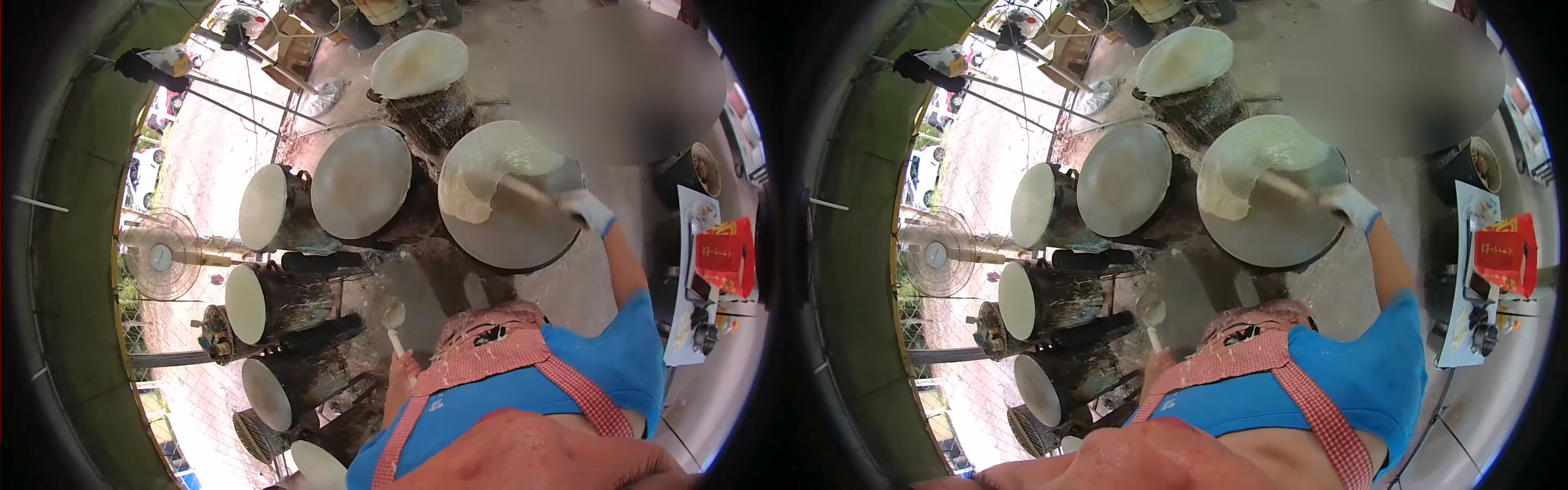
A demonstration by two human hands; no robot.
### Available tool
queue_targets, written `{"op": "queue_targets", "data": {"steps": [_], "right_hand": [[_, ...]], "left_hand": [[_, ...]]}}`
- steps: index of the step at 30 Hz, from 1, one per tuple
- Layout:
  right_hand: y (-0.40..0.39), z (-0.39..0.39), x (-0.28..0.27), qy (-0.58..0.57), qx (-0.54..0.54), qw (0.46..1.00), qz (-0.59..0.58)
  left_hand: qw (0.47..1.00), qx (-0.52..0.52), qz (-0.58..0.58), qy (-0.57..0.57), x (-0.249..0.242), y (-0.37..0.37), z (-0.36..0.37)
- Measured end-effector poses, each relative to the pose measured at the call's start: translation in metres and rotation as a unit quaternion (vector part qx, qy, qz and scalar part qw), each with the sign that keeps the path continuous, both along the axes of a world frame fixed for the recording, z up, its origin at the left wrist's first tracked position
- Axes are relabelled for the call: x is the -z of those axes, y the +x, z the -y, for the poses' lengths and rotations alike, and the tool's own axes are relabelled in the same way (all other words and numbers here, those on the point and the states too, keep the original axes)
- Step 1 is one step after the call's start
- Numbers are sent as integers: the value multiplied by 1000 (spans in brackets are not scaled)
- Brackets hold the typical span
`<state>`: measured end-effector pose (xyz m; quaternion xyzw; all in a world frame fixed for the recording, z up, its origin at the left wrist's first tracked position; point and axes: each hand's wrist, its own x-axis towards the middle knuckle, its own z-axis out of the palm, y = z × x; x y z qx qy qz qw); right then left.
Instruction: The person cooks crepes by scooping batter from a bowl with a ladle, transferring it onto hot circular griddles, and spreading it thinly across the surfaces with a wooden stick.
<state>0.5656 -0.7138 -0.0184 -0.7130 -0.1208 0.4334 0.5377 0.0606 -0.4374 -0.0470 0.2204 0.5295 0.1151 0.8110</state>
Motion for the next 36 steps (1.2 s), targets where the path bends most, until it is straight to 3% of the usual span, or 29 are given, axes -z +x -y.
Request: {"op": "queue_targets", "data": {"steps": [2, 4, 5, 6, 8, 9, 11, 14, 15, 17, 18, 19, 21, 24, 25, 26, 28, 29, 30, 31, 32, 34, 35, 36], "right_hand": [[28, -34, 12, 51, 71, 996, 24], [26, -59, -14, -45, -25, 999, 20], [20, -50, -2, -43, -23, 999, 4], [19, -35, 14, 30, -113, 992, 50], [4, -12, 7, 22, -167, 986, 13], [-12, 7, -18, -63, -132, 987, -69], [-21, 40, -23, -110, -137, 983, -59], [2, 37, -8, -70, -122, 990, 20], [20, 15, 34, 56, -85, 983, 152], [10, -26, -10, 1, -74, 993, 87], [4, -47, -33, -27, -68, 996, 54], [8, -43, -23, -30, -55, 997, 53], [-2, -33, 8, -74, -161, 981, 76], [-40, 57, -21, -163, -133, 977, -11], [-68, 91, -41, -111, -118, 986, -23], [-107, 112, -69, -142, -42, 988, -35], [-156, 238, -4, -45, 92, 994, -29], [-212, 235, 15, -24, 232, 972, -26], [-249, 216, 5, -83, 243, 966, -20], [-287, 196, -6, -141, 253, 957, -18], [-314, 122, -33, -174, 275, 945, 31], [-350, 44, 18, -139, 356, 920, 83], [-360, -5, 35, -64, 393, 911, 112], [-363, -45, 55, -72, 356, 906, 219]], "left_hand": [[1000, -12, -7, -11, -4, -5, 0], [1000, 23, -15, 4, -5, -11, -1], [999, 25, -32, 5, -9, -16, 0], [999, 1, -40, -12, -10, -15, 2], [997, -39, -55, -37, -8, -12, 7], [998, -33, -47, -24, -8, -13, 11], [998, -40, -38, -12, -6, -22, 16], [996, -68, 11, -55, -3, -28, 17], [996, -60, 9, -59, -1, -33, 15], [995, -55, 14, -81, 7, -46, 8], [999, -26, 14, -33, 4, -48, 7], [999, -13, 13, -35, 5, -47, 4], [993, -79, 2, -88, 1, -58, -4], [998, 19, -55, -22, 10, -72, -24], [998, 17, -18, -65, 19, -80, -36], [994, 13, 15, -109, 29, -89, -48], [997, 69, -1, -43, 14, -79, -61], [994, 100, -2, -40, 31, -88, -79], [991, 126, -2, -45, 48, -100, -89], [986, 54, 19, -159, 45, -106, -94], [964, -14, 50, -260, 39, -98, -105], [981, 42, 36, -188, 23, -94, -110], [980, 43, 46, -191, 16, -93, -112], [981, 46, 40, -184, 11, -91, -113]]}}
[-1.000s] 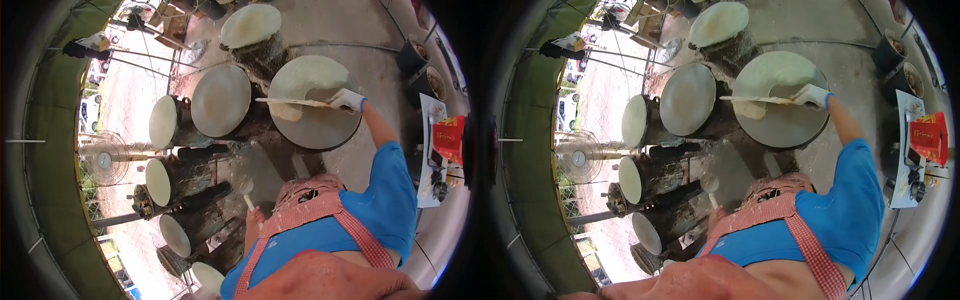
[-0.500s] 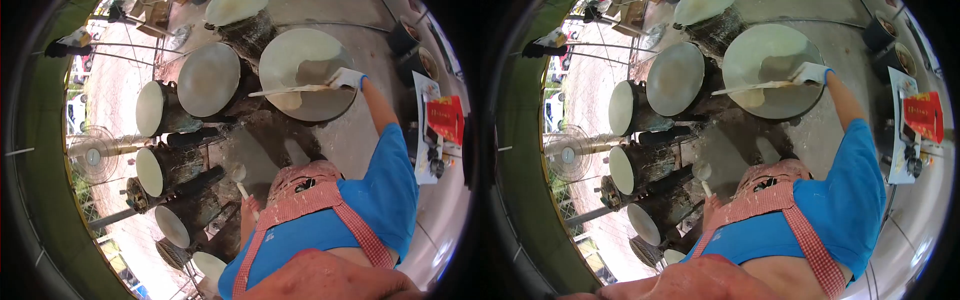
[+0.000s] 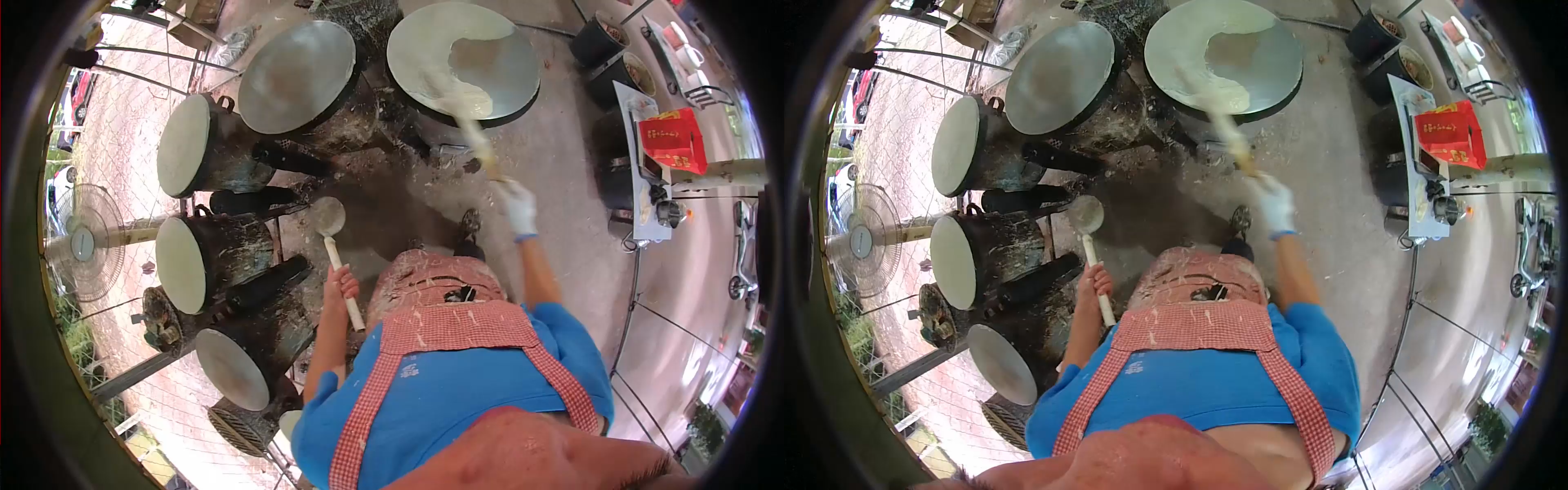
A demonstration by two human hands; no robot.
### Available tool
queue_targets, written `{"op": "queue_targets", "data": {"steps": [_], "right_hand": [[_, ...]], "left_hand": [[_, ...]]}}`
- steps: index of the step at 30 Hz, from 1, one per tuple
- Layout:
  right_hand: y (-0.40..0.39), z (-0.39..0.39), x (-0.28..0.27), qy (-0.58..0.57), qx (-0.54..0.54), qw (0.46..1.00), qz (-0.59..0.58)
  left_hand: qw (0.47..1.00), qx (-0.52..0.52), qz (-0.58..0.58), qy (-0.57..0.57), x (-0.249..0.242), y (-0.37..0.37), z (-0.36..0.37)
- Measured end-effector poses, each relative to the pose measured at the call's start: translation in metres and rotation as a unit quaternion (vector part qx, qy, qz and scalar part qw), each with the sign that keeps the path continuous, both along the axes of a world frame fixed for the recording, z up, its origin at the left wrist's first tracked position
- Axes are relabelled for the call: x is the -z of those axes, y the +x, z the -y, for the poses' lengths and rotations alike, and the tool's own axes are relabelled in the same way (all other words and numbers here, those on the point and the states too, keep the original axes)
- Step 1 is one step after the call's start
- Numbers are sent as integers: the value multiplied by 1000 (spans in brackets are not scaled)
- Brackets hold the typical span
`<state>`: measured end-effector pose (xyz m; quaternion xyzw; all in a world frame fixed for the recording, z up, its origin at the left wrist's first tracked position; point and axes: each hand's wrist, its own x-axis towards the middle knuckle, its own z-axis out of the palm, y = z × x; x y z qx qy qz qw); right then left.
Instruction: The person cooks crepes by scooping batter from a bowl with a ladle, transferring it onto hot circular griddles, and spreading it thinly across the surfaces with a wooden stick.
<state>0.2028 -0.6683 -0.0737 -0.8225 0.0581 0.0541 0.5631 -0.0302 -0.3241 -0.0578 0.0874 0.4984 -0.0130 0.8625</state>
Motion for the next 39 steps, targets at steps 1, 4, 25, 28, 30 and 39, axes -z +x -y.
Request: {"op": "queue_targets", "data": {"steps": [1, 4, 25, 28, 30, 39], "right_hand": [[-2, -35, 19, -30, -13, 995, 97], [-9, -39, -21, -281, -65, 957, 42], [55, -24, -2, -310, -89, 939, 123], [45, 18, 21, -274, -32, 946, 167], [74, 59, 2, -343, -28, 937, 60], [39, 44, 9, -294, -81, 949, 79]], "left_hand": [[1000, 4, -5, 10, -1, -1, -1], [998, 1, 42, -42, -18, -13, -1], [930, 47, 310, -192, -33, -9, 31], [928, 95, 327, -152, -23, -12, 26], [923, 111, 337, -150, -12, -11, 21], [930, 72, 279, -230, -6, 20, 18]]}}
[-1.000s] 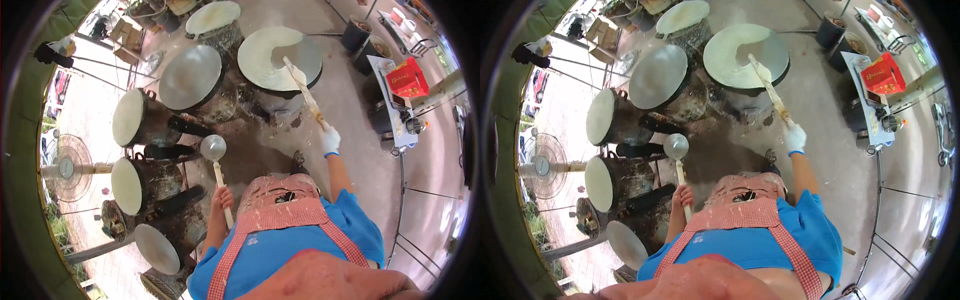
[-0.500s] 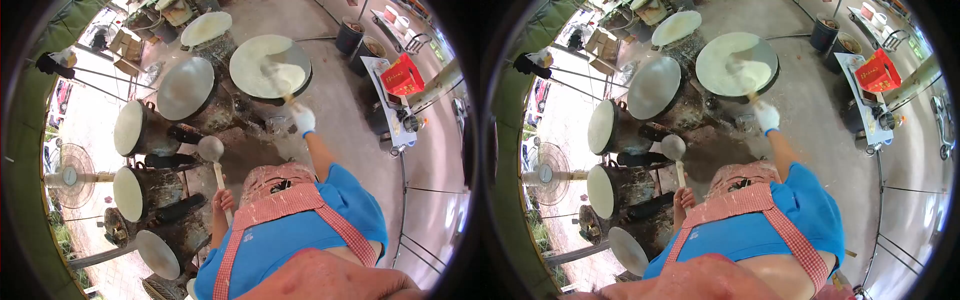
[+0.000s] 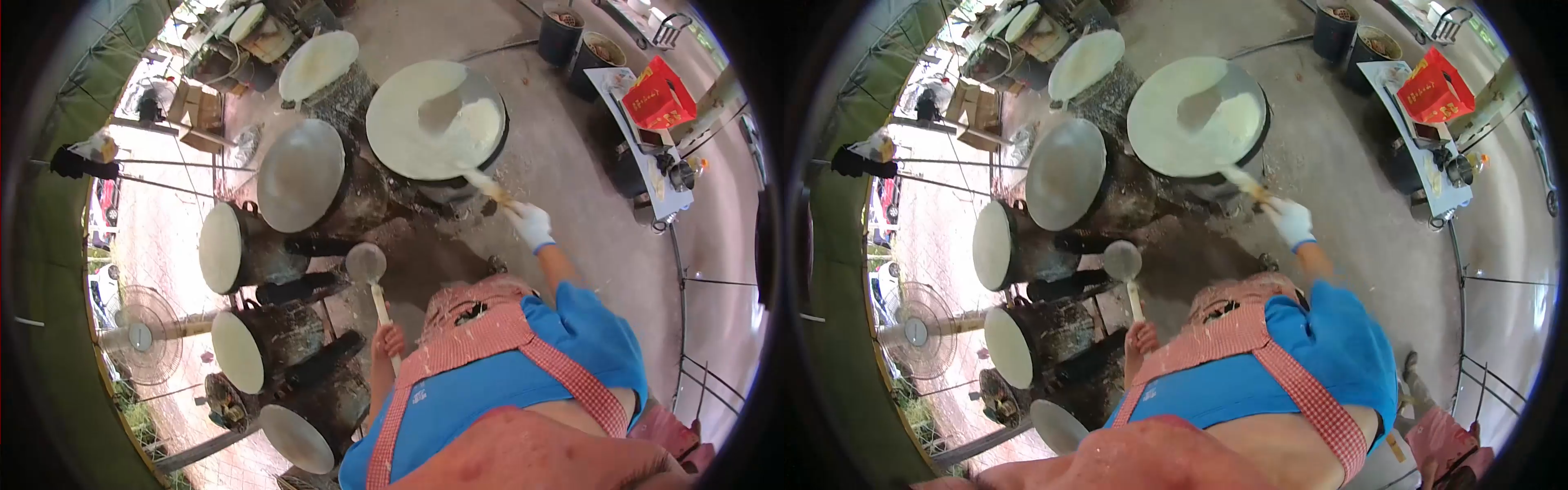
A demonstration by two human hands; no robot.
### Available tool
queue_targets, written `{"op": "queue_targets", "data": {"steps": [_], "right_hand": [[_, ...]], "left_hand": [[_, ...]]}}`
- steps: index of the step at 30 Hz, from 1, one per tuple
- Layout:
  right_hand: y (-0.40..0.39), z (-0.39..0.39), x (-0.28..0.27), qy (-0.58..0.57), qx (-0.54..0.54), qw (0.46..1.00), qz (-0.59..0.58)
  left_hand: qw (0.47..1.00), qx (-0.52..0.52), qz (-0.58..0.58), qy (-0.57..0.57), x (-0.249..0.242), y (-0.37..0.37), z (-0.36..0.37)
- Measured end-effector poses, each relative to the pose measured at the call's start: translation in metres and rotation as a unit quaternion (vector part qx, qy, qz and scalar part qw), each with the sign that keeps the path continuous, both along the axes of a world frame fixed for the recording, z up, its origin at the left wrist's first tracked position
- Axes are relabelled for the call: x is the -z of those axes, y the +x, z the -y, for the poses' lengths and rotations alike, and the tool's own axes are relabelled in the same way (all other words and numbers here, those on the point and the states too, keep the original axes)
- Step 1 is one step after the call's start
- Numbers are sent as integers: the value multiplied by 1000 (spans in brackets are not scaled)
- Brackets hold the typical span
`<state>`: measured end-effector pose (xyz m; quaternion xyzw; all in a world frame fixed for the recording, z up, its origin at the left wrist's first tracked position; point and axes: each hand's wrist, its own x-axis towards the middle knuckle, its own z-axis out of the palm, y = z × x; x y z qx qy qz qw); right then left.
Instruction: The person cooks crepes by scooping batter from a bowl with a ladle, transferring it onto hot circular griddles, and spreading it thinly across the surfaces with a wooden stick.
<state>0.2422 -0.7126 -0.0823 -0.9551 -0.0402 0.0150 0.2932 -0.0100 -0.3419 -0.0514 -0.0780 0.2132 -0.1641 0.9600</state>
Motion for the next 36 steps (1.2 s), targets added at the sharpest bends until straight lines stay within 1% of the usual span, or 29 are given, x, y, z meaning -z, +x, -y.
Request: {"op": "queue_targets", "data": {"steps": [2, 3, 5, 6, 7, 8, 10, 11, 13, 16, 17, 18, 19, 20, 21, 22, 23, 24, 25, 26, 27, 28, 29, 30, 31, 32, 33, 34, 36], "right_hand": [[44, 23, -7, 30, 47, 998, 33], [58, 33, -11, 53, 94, 993, 51], [105, 9, -41, 64, 104, 991, 47], [117, -2, -32, 86, 103, 989, 63], [100, 1, -14, 20, 50, 996, 71], [85, 1, -5, -42, -5, 995, 89], [29, 22, -11, -79, -32, 996, 26], [48, 36, -5, -80, -37, 995, 41], [68, 52, 9, 20, 77, 995, 61], [193, 30, -10, 70, 47, 992, 90], [228, 22, -22, 72, 22, 992, 97], [248, 18, -25, 149, 18, 987, 53], [248, 22, -17, 231, 24, 970, 71], [253, 27, -11, 309, 28, 946, 98], [239, 25, -11, 337, 70, 938, 42], [211, 23, -14, 360, 111, 926, -14], [183, 7, -26, 425, 188, 871, -158], [165, -4, -11, 413, 87, 904, -73], [163, -11, 4, 364, 32, 931, -10], [150, -20, 18, 310, -24, 950, 39], [132, -17, -32, 328, 7, 940, -90], [130, -6, -55, 300, 33, 945, -127], [131, 8, -67, 342, 118, 919, -158], [135, 22, -69, 379, 199, 884, -187], [139, 30, -53, 380, 201, 883, -186], [135, 32, -21, 334, 97, 935, -61], [132, 30, 4, 275, -11, 959, 70], [120, 10, 10, 426, 48, 904, -14], [97, -19, 13, 493, 148, 835, -195]], "left_hand": [[998, -4, 37, 50, -14, 6, 5], [993, 8, -67, 95, -18, 12, 4], [986, -12, -141, 86, -25, 41, 15], [976, -37, -201, 73, -25, 44, 25], [973, -36, -219, 70, -21, 35, 26], [980, -16, -195, 43, -12, 33, 21], [990, -2, -144, 10, 2, 46, 24], [993, 5, -112, 37, 6, 40, 27], [994, 4, -85, 66, 8, 42, 39], [985, -20, -163, 54, 3, 50, 54], [988, -26, -149, 33, 2, 51, 60], [989, -27, -145, 29, -6, 47, 56], [989, -27, -141, 25, -14, 42, 53], [984, -14, -151, 94, -22, 37, 52], [976, -4, -153, 156, -24, 42, 56], [978, -4, -141, 151, -27, 55, 65], [971, -32, -149, 184, -40, 57, 69], [961, -57, -162, 218, -49, 50, 67], [999, 0, -24, 34, 19, 36, 32], [999, -1, -36, 26, 18, 30, 31], [998, -30, -56, 11, 13, 30, 31], [991, -74, -102, 54, -18, 40, 38], [977, -115, -147, 101, -50, 50, 46], [978, -113, -142, 106, -46, 49, 36], [983, -88, -130, 98, -35, 41, 26], [986, -62, -126, 92, -29, 29, 16], [986, -57, -129, 92, -25, 28, 9], [986, -63, -144, 61, -19, 31, 7], [984, -71, -163, 30, -18, 33, 9]]}}
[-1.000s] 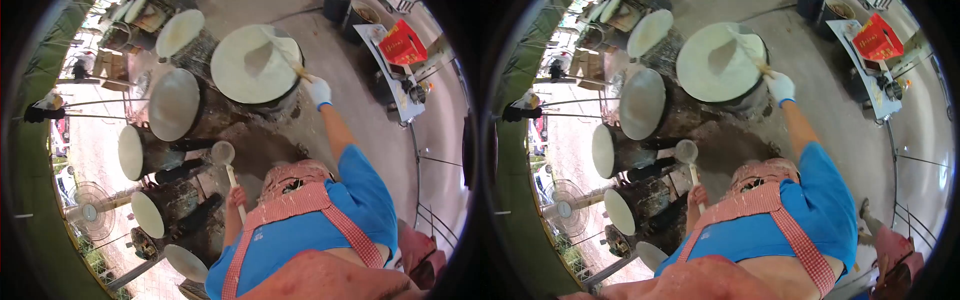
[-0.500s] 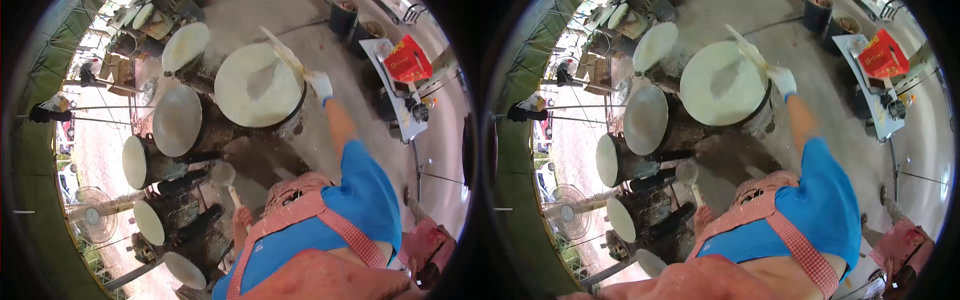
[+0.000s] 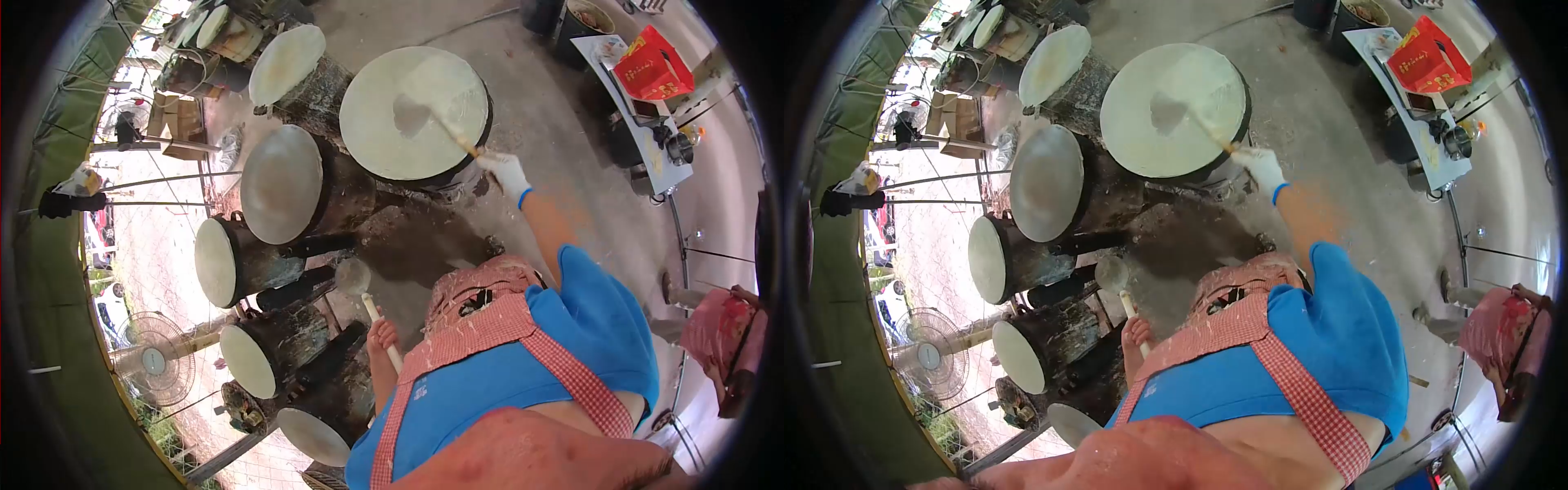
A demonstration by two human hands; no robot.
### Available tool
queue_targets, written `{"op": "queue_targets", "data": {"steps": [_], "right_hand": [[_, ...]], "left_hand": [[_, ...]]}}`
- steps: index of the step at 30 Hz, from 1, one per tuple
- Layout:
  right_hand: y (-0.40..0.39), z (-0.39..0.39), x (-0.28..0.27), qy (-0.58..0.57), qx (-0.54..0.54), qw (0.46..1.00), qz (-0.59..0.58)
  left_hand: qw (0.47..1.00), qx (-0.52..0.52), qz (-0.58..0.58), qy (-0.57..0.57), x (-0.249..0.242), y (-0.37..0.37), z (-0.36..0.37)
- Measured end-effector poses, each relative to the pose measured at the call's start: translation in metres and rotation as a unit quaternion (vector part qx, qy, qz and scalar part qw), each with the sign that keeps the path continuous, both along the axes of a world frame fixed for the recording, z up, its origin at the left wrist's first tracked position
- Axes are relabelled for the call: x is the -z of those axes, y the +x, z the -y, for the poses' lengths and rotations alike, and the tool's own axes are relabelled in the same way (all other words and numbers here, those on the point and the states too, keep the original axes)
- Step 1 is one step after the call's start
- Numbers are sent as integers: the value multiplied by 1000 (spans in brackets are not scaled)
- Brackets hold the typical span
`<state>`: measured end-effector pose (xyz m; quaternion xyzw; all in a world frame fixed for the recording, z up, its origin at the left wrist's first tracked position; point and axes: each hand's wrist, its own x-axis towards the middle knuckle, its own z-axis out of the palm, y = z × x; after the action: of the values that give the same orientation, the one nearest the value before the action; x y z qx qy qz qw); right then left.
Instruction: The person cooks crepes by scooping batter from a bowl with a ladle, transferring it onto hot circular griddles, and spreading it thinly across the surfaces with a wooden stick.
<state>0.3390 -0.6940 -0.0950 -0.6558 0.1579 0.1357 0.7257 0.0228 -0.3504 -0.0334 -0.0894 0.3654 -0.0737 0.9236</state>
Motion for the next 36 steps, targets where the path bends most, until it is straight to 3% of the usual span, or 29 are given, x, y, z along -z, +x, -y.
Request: {"op": "queue_targets", "data": {"steps": [4, 6, 8, 10, 13, 15, 17, 19, 20, 21, 22, 24, 25, 29, 31, 32, 35, 36], "right_hand": [[-14, 22, -57, -65, -84, 994, -3], [-1, 37, -51, 33, 55, 998, 1], [-9, 26, -28, 4, 63, 998, -8], [-42, 4, -43, -7, -48, 996, -75], [-56, 13, -48, -80, -107, 988, -81], [-32, 32, -50, -126, -95, 986, -46], [12, 45, -47, -208, -27, 977, 35], [66, 50, -36, -241, 25, 967, 83], [93, 48, -22, -396, -9, 894, 211], [104, 43, -20, -533, -43, 780, 325], [105, 41, -16, -530, -40, 782, 327], [91, 36, -33, -612, -211, 703, 293], [78, 40, -42, -630, -234, 675, 304], [48, 80, -48, -635, -294, 638, 321], [46, 90, -30, -644, -123, 713, 248], [37, 86, -21, -644, -127, 712, 250], [4, 74, -18, -672, -242, 640, 284], [-4, 78, -24, -672, -245, 639, 283]], "left_hand": [[1000, -2, -1, 3, -3, 4, 2], [1000, 19, 13, 9, -12, 6, 9], [997, -4, -40, 70, -28, 13, 19], [999, -20, 0, 29, -4, 4, 12], [999, -41, 20, 9, -16, 4, 25], [998, -46, 10, 36, -18, 5, 25], [999, 3, 14, -35, 2, -3, 13], [999, -6, -5, -32, 3, 0, 13], [999, -18, -33, -33, 5, 3, 15], [997, -27, -66, -26, 8, 4, 13], [997, -27, -63, -22, 12, 9, 9], [998, 61, -7, -24, 19, 21, 3], [999, 10, -25, -22, 30, 24, 1], [998, 52, 25, -35, 22, 86, 3], [995, 76, 65, -14, 17, 125, 4], [992, 95, 86, -18, 16, 144, 5], [991, 102, 77, -25, 1, 201, 18], [988, 128, 89, 20, -3, 216, 23]]}}
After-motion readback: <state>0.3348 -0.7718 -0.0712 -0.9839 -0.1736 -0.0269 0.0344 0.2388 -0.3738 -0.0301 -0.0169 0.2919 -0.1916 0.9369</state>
